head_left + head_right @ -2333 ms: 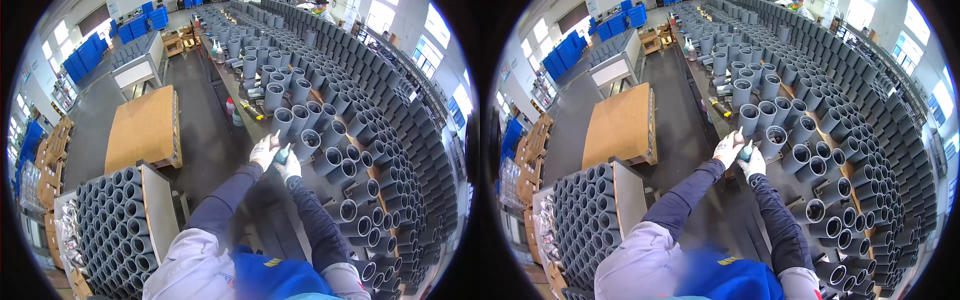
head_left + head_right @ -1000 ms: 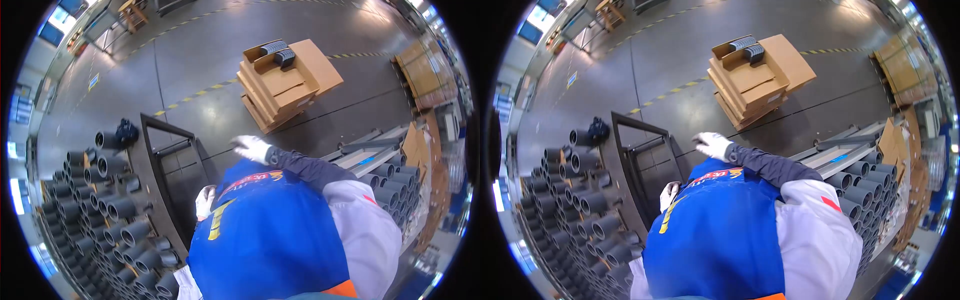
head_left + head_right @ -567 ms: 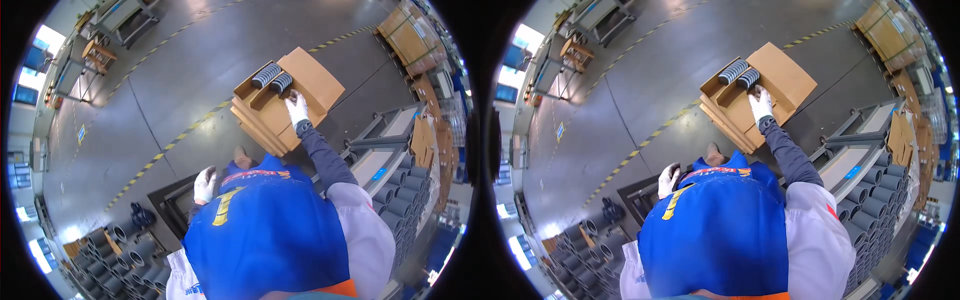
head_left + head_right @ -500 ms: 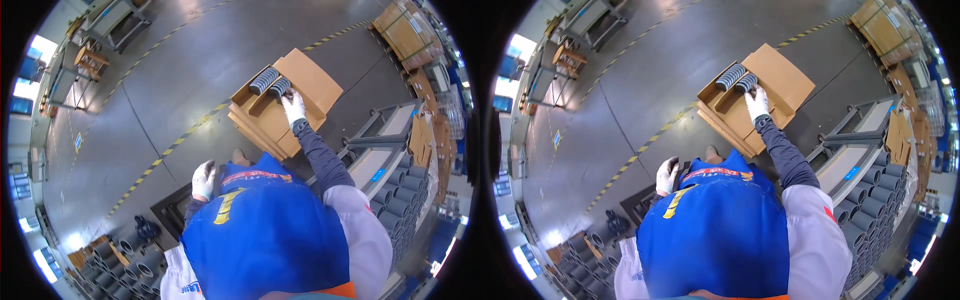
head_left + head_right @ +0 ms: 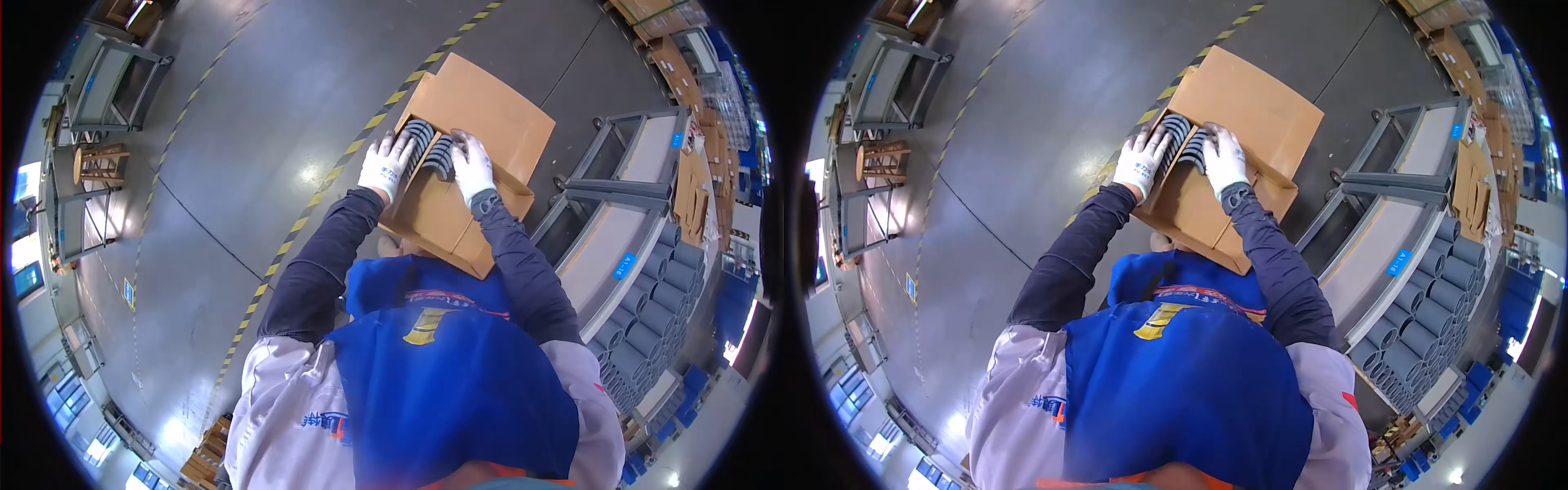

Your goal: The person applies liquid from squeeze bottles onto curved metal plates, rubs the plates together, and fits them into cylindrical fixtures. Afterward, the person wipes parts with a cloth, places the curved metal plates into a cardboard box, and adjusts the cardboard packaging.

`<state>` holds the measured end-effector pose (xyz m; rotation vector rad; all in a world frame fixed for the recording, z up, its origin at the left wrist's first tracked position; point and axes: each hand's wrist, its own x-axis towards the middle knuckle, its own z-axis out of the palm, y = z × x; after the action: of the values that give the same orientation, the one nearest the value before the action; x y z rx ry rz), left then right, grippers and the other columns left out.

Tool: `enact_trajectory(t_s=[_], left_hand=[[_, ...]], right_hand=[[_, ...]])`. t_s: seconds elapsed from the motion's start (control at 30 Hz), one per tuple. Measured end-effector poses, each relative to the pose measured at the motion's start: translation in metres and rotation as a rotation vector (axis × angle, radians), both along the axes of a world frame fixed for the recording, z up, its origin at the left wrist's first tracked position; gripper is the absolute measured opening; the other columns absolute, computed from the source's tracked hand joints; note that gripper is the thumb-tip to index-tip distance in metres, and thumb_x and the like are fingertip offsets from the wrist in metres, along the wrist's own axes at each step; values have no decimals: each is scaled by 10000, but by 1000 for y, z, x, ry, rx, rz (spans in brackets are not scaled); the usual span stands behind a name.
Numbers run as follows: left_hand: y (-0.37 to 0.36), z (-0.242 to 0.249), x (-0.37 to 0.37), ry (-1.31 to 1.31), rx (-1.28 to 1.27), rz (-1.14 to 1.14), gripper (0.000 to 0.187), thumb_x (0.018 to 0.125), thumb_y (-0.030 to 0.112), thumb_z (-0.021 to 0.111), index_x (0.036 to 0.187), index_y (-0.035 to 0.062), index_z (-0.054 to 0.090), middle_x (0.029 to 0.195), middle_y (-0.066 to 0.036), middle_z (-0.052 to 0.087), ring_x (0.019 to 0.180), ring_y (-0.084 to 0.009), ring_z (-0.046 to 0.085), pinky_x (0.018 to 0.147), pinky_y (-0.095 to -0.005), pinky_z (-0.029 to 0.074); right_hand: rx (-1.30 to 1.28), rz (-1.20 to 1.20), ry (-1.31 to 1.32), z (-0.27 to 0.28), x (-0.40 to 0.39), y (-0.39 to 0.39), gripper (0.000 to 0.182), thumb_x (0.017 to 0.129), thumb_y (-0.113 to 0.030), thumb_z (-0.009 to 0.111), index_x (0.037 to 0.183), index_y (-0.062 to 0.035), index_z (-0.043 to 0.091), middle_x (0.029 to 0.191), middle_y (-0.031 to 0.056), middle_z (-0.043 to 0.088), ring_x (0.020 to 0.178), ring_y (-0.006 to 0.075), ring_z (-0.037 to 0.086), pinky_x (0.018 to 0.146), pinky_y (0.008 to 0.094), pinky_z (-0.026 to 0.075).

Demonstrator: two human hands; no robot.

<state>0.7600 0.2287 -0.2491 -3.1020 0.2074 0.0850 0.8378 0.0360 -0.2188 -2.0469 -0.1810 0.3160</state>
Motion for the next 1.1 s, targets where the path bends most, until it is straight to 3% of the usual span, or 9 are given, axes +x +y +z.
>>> enact_trajectory(t_s=[0.1,0.27,0.53,0.57,0.67,0.77,0.9,0.97,1.1], left_hand=[[1,-18,2,-79,-78,-21,764,808,95,601,1514,108,307,1538,-114,349,1387,-301,369,1076,-449,358],[3,7,18,1,-182,-16,732,778,97,601,1473,90,373,1380,-91,488,1204,-274,499,986,-404,413],[6,7,16,-50,-105,-82,635,804,152,586,1418,73,449,1306,-87,504,1230,-250,479,972,-377,413],[5,15,17,-133,-159,-83,525,800,161,597,1313,77,527,1220,-93,549,1159,-254,535,910,-380,448],[0,48,36,209,-303,26,173,819,159,604,981,102,581,1000,-80,636,964,-260,626,747,-414,495],[10,28,30,-30,-427,-13,125,861,100,540,962,68,607,895,-122,648,799,-293,666,673,-413,546],[10,-6,25,-121,-340,-90,227,874,117,532,1078,64,615,1050,-97,614,935,-236,607,752,-358,480],[9,-1,32,62,-235,-162,330,845,180,566,1158,83,606,1167,-73,561,1067,-229,550,806,-363,460],[5,-21,34,-178,-168,-223,301,816,199,589,1096,89,605,1082,-52,588,1039,-226,559,779,-361,481]], right_hand=[[-50,127,-256,-15,26,15,306,915,-96,520,1205,-40,602,1149,219,618,1076,379,594,951,444,472],[-215,300,-243,-37,52,33,324,895,-150,568,1206,-79,622,1157,217,605,1108,388,560,972,464,451],[-444,519,-359,-40,66,45,395,841,-219,665,1210,-85,625,1155,217,583,1101,399,544,952,476,460],[-413,522,-413,-44,64,43,404,830,-236,678,1193,-67,619,1144,224,581,1087,408,545,941,488,463],[-323,469,-685,-59,54,40,369,821,-240,676,1133,-51,620,1129,218,584,1037,422,549,896,504,470],[-354,531,-561,-58,59,48,367,823,-234,663,1123,-26,626,1100,222,594,1034,412,548,918,511,455],[-500,604,-372,-33,70,53,349,816,-221,673,1068,15,624,1131,268,562,1082,431,525,947,497,442],[-420,563,-374,-44,75,52,353,815,-231,678,1060,18,630,1141,275,566,1092,433,527,951,491,444],[-550,629,-290,-38,81,57,378,794,-243,696,1078,1,644,1122,247,591,1070,403,562,945,474,462]])
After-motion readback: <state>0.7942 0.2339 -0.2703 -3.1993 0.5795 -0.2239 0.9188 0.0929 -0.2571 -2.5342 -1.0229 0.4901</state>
